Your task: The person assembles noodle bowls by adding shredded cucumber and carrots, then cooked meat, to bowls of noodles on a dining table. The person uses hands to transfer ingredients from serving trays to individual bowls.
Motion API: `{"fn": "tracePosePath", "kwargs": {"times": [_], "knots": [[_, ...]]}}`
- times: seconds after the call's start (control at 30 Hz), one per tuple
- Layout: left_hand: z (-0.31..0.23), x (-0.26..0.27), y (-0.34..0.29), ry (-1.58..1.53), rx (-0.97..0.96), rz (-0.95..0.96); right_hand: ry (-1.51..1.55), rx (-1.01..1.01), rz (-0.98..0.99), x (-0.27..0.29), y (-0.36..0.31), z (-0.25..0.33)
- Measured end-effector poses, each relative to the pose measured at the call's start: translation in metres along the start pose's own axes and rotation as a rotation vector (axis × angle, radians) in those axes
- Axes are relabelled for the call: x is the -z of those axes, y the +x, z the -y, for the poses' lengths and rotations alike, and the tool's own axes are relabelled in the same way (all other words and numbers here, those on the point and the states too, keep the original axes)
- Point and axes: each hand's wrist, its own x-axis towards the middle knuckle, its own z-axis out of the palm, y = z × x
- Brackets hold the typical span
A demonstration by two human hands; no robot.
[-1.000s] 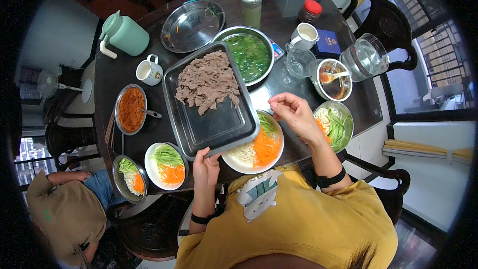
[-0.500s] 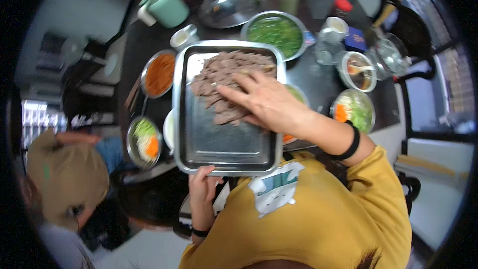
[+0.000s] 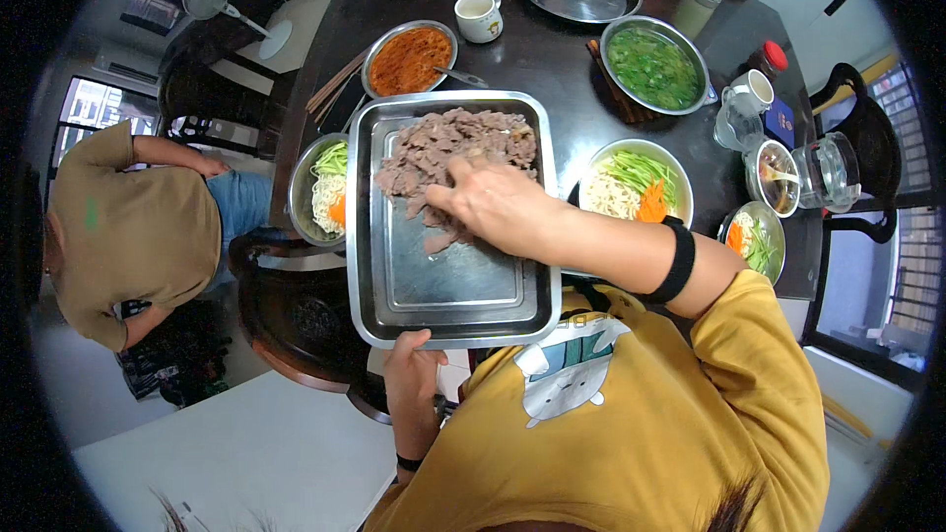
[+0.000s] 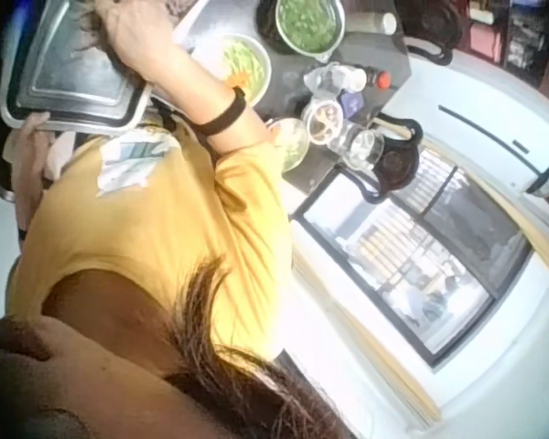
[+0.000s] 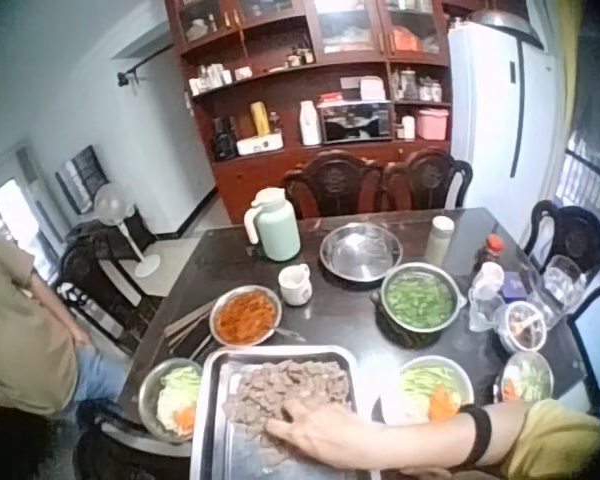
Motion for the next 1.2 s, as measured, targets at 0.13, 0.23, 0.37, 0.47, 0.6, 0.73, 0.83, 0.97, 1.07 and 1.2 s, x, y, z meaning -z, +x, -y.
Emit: {"fn": "tracePosePath", "kwargs": {"times": [0.13, 0.23, 0.37, 0.47, 0.6, 0.73, 0.83, 0.97, 1.07, 1.2], "knots": [[-0.009, 0.02, -0.001, -0.054, -0.017, -0.049, 0.134, 0.04, -0.011, -0.02, 0.028, 0.012], [-0.021, 0.02, -0.007, -0.031, -0.094, -0.127, 0.207, 0.101, -0.025, -0.021, 0.051, 0.022], [-0.034, 0.04, -0.005, -0.088, -0.126, -0.119, 0.291, 0.147, -0.046, -0.022, 0.085, 0.026], [-0.042, 0.05, -0.003, -0.151, -0.142, -0.158, 0.399, 0.119, -0.043, -0.022, 0.114, 0.032], [-0.059, 0.055, -0.008, -0.215, -0.21, -0.22, 0.488, 0.118, -0.063, -0.017, 0.147, 0.04], [-0.073, 0.063, -0.014, -0.242, -0.32, -0.299, 0.698, 0.005, 0.019, -0.016, 0.18, 0.05], [-0.08, 0.079, -0.019, -0.258, -0.388, -0.402, 0.896, -0.038, 0.072, -0.015, 0.206, 0.055], [-0.096, 0.1, -0.042, -0.298, -0.468, -0.4, 0.956, -0.031, 0.027, -0.018, 0.242, 0.046], [-0.103, 0.115, -0.061, -0.383, -0.531, -0.527, 0.931, -0.122, 0.026, -0.05, 0.268, 0.035], [-0.108, 0.134, -0.074, -0.37, -0.604, -0.649, 0.913, -0.242, 0.129, -0.112, 0.291, 0.023]]}}
